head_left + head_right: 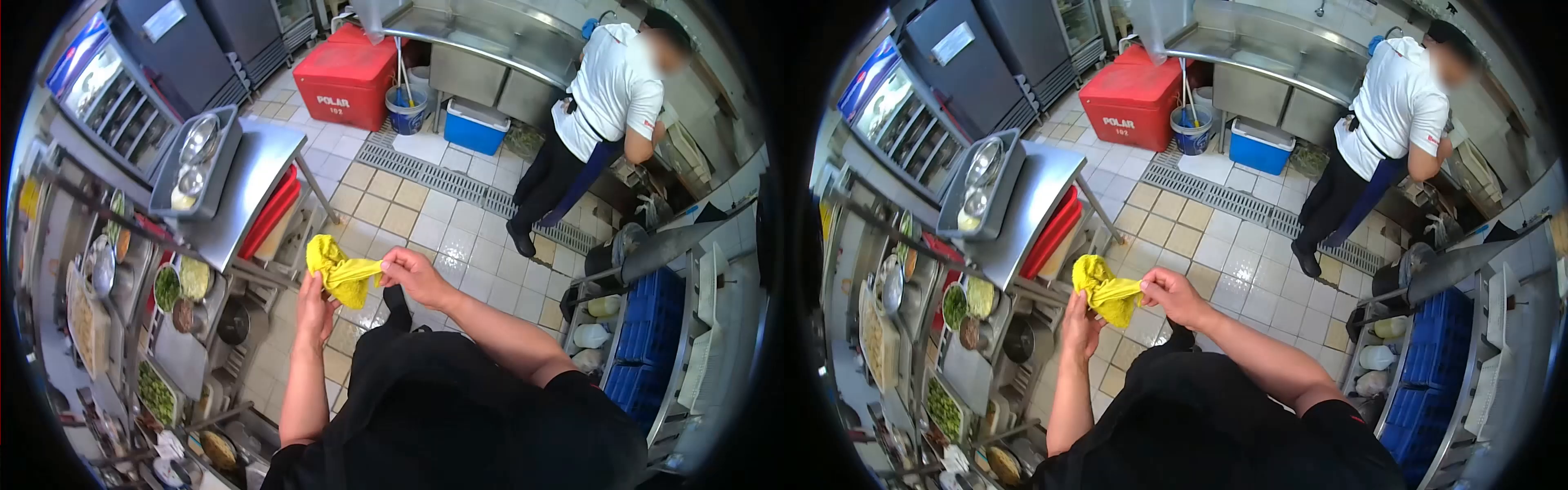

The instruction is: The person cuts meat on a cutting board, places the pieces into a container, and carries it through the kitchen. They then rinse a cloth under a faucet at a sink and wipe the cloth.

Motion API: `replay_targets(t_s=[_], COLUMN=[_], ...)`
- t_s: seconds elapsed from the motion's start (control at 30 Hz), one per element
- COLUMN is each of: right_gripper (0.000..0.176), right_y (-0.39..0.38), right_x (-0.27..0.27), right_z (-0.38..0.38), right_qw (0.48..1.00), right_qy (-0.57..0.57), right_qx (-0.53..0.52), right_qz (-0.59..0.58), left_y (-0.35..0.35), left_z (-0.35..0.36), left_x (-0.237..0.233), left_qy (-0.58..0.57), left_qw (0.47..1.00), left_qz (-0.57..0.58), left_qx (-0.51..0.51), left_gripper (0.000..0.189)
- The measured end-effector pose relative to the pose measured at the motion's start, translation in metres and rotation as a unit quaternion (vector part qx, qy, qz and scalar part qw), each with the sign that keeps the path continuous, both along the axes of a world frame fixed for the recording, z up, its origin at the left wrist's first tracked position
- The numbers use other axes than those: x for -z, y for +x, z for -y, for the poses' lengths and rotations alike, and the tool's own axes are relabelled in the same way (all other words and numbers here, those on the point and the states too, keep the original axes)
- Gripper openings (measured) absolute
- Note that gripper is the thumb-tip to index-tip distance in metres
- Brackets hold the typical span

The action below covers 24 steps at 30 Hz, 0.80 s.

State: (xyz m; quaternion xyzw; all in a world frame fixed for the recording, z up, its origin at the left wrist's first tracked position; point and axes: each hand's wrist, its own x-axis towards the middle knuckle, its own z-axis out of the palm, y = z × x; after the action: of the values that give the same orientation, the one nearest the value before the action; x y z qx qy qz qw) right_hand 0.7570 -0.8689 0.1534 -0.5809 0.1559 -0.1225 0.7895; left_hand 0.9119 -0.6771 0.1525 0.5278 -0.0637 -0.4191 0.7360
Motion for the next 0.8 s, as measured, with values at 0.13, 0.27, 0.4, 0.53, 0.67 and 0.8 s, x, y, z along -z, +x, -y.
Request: replay_targets(t_s=[0.13, 0.27, 0.4, 0.53, 0.67, 0.8], right_gripper=[0.015, 0.015, 0.014, 0.014, 0.012, 0.012], right_y=[0.038, 0.053, 0.075, 0.108, 0.182, 0.264], right_x=[-0.020, -0.021, -0.026, -0.020, -0.048, -0.076], right_z=[0.089, 0.184, 0.278, 0.384, 0.492, 0.598], right_qw=[0.997, 0.987, 0.958, 0.961, 0.964, 0.980], right_qy=[-0.033, -0.060, -0.074, -0.082, -0.072, -0.086], right_qx=[0.067, 0.147, 0.276, 0.262, 0.219, 0.117], right_qz=[0.005, 0.011, 0.029, 0.016, 0.131, 0.138], left_y=[0.050, 0.083, 0.096, 0.124, 0.164, 0.235], left_z=[0.117, 0.245, 0.372, 0.481, 0.566, 0.627], left_x=[-0.008, 0.002, -0.012, -0.006, -0.020, -0.020], left_qy=[-0.023, -0.021, 0.012, 0.003, 0.013, 0.117], left_qw=[0.998, 0.991, 0.987, 0.989, 0.993, 0.966], left_qz=[-0.021, -0.048, -0.034, -0.007, 0.049, 0.221], left_qx=[0.050, 0.122, 0.157, 0.149, 0.109, 0.067], left_gripper=[0.046, 0.045, 0.043, 0.041, 0.055, 0.075])
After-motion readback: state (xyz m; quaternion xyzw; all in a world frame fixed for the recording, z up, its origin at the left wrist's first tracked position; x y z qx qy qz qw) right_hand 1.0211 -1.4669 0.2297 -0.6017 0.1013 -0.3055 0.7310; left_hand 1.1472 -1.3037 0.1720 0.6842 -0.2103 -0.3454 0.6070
